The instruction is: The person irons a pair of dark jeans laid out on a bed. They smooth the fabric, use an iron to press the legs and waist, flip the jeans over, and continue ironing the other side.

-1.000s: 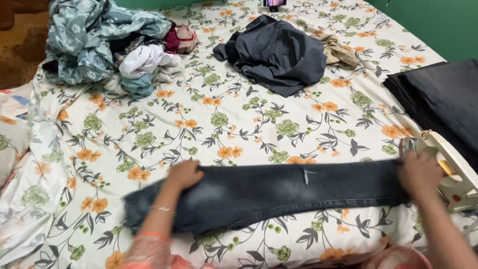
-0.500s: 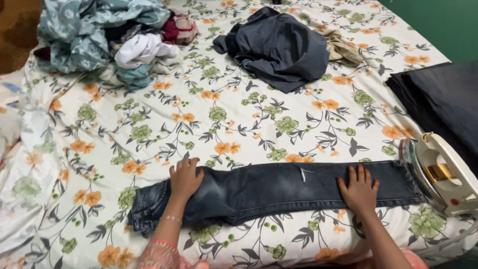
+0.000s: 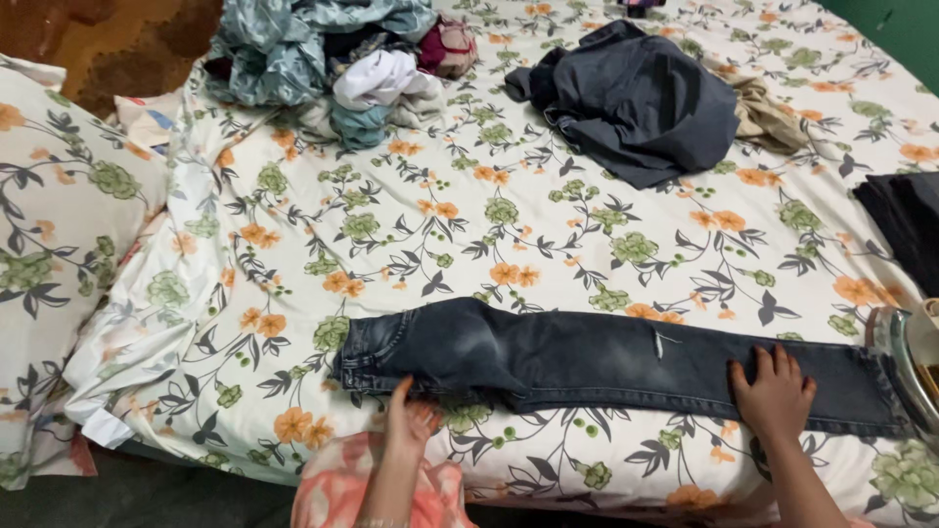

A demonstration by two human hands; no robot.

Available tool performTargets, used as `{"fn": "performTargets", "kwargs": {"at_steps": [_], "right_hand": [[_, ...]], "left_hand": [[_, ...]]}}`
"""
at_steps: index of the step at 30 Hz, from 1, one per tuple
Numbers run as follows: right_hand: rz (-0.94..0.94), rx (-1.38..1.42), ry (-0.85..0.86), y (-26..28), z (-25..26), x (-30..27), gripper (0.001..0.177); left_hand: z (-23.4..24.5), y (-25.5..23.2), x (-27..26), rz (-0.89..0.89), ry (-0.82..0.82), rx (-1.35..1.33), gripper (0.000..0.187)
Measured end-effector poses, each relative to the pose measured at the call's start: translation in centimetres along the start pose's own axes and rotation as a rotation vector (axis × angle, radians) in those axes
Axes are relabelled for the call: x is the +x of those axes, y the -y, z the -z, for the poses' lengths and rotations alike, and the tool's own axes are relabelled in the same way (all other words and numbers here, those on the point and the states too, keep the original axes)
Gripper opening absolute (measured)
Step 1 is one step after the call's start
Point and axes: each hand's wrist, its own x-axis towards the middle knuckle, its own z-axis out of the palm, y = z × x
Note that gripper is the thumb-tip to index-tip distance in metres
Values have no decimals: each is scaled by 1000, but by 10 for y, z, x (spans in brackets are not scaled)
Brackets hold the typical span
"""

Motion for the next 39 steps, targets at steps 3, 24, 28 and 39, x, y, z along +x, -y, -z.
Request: {"fn": "performTargets", "kwargs": {"at_steps": [3,24,28,39], "right_hand": [[-22,1,5,4,5,0,65],[10,-34,-52,4,2,-2,58],[42,-154,-12,12,7,1,58],[194,-280,-65,99,13,-22,22]], "left_hand": [[-30,-24,25,-102,54,-176,44],[-39,-131,3,-258,-143,-47,82],[-46,-122,-9,-604,-381,191,109],[-41,-171,-22,-752,-736,1032,77]]}}
